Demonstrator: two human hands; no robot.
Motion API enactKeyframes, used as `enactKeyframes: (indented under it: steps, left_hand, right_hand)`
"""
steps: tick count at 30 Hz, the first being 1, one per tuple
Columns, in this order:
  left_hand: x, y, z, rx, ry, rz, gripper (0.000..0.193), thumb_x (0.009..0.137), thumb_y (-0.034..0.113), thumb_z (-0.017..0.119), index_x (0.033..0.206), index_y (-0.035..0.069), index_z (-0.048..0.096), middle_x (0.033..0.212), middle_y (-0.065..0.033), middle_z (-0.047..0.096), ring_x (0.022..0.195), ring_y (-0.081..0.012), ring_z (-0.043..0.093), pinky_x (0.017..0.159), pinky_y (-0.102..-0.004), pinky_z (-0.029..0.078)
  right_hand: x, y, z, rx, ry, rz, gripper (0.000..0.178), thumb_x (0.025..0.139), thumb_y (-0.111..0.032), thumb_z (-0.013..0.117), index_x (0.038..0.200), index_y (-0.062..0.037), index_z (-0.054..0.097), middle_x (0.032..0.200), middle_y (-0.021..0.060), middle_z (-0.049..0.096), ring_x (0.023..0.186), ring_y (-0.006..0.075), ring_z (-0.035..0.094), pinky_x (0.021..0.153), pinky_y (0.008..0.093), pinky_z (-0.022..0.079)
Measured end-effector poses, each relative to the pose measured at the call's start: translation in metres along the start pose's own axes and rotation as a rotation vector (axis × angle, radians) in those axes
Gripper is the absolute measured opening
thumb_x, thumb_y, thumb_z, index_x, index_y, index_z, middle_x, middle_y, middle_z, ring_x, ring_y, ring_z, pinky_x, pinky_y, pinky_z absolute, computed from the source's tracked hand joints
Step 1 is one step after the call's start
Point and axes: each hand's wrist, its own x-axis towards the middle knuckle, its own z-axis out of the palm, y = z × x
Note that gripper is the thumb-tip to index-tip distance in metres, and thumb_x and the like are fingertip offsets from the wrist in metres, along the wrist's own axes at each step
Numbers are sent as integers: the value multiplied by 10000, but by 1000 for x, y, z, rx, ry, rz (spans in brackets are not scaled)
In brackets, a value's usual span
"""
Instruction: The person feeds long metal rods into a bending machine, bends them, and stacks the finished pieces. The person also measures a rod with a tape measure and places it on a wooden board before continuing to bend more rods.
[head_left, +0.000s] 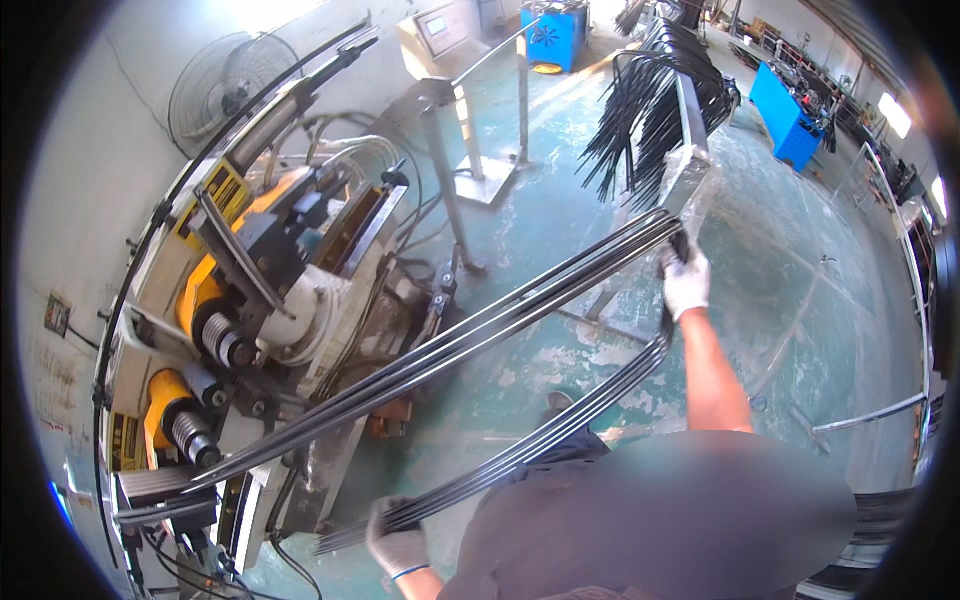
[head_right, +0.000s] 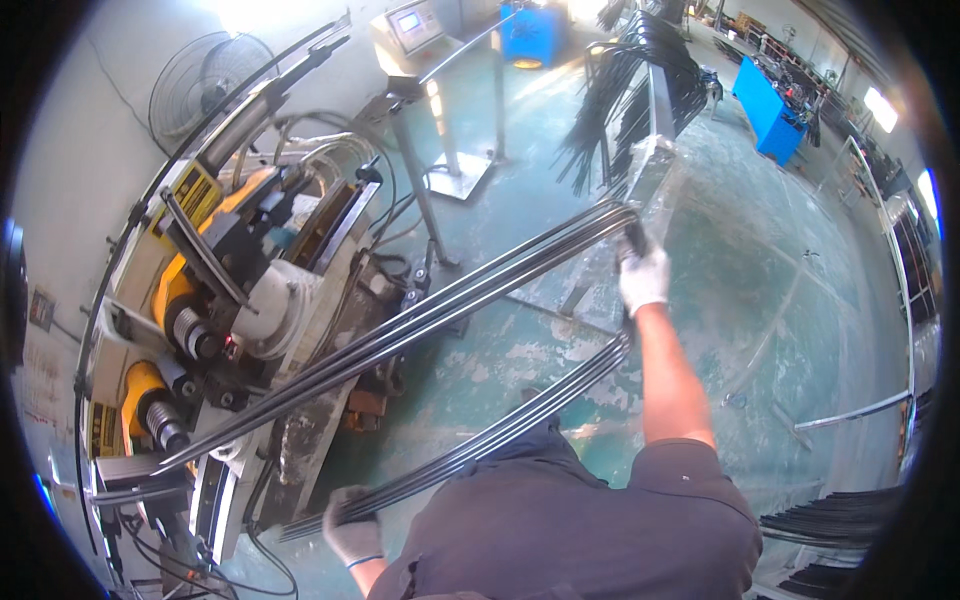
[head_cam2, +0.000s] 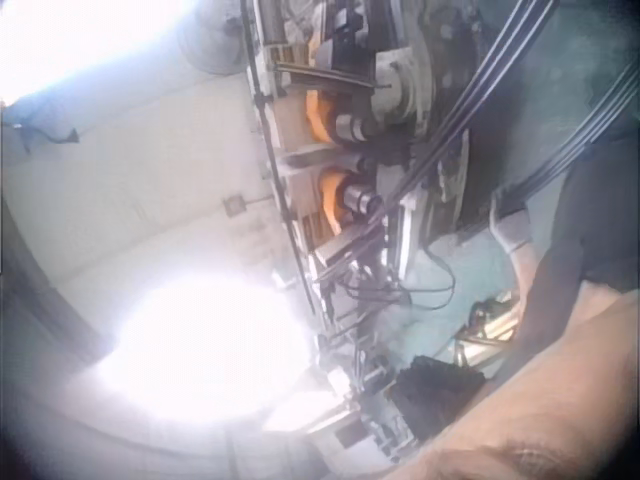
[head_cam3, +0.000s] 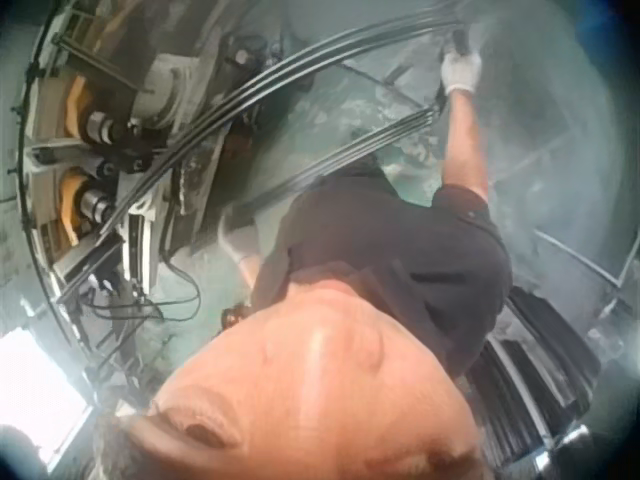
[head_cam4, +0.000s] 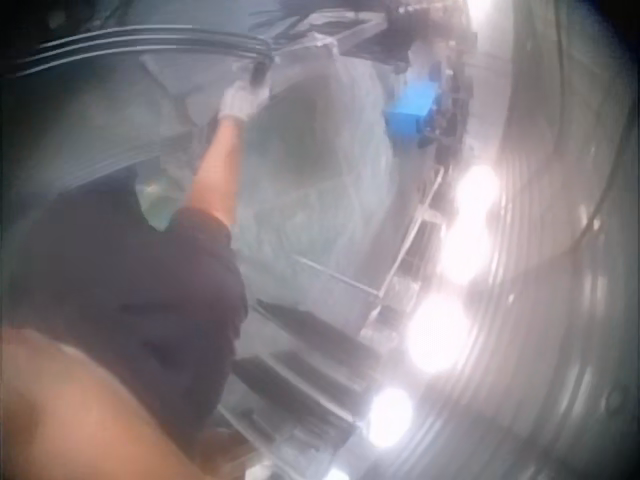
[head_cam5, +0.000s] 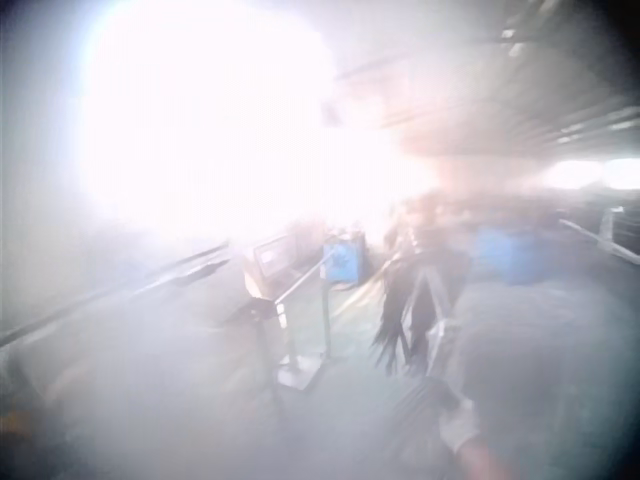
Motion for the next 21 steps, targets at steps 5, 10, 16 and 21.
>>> enactKeyframes:
  steps: [5,10,16,21]
  left_hand:
    - [32,-161,69,-160,96,-396,212,918,112,594,1045,-33,683,1072,-205,719,1075,-377,660,1033,-543,493]
    - [48,-279,162,78,97,-623,340,964,113,546,1257,-58,569,1119,-234,680,1081,-434,638,1037,-594,486]
    - [17,-283,253,524,-121,-208,318,939,18,600,1252,-35,580,1066,-219,715,867,-350,728,810,-471,627]
    - [16,-266,234,522,123,-161,318,933,25,612,1246,-24,589,1050,-222,713,853,-357,728,772,-478,636]
  right_hand:
    - [157,7,-76,-235,72,-86,376,979,-269,698,1258,-17,691,1171,228,743,1120,362,716,978,415,531]
    - [311,74,-88,-490,113,-104,391,997,-303,658,1307,-65,667,1211,244,718,1174,437,666,976,489,530]
    - [422,151,-39,-770,71,-209,227,1023,-281,533,1149,-113,619,1082,264,721,1027,489,687,860,572,542]
    - [511,144,-23,-980,86,-263,342,1053,-201,387,1226,-114,669,1202,263,695,1116,453,675,950,551,538]
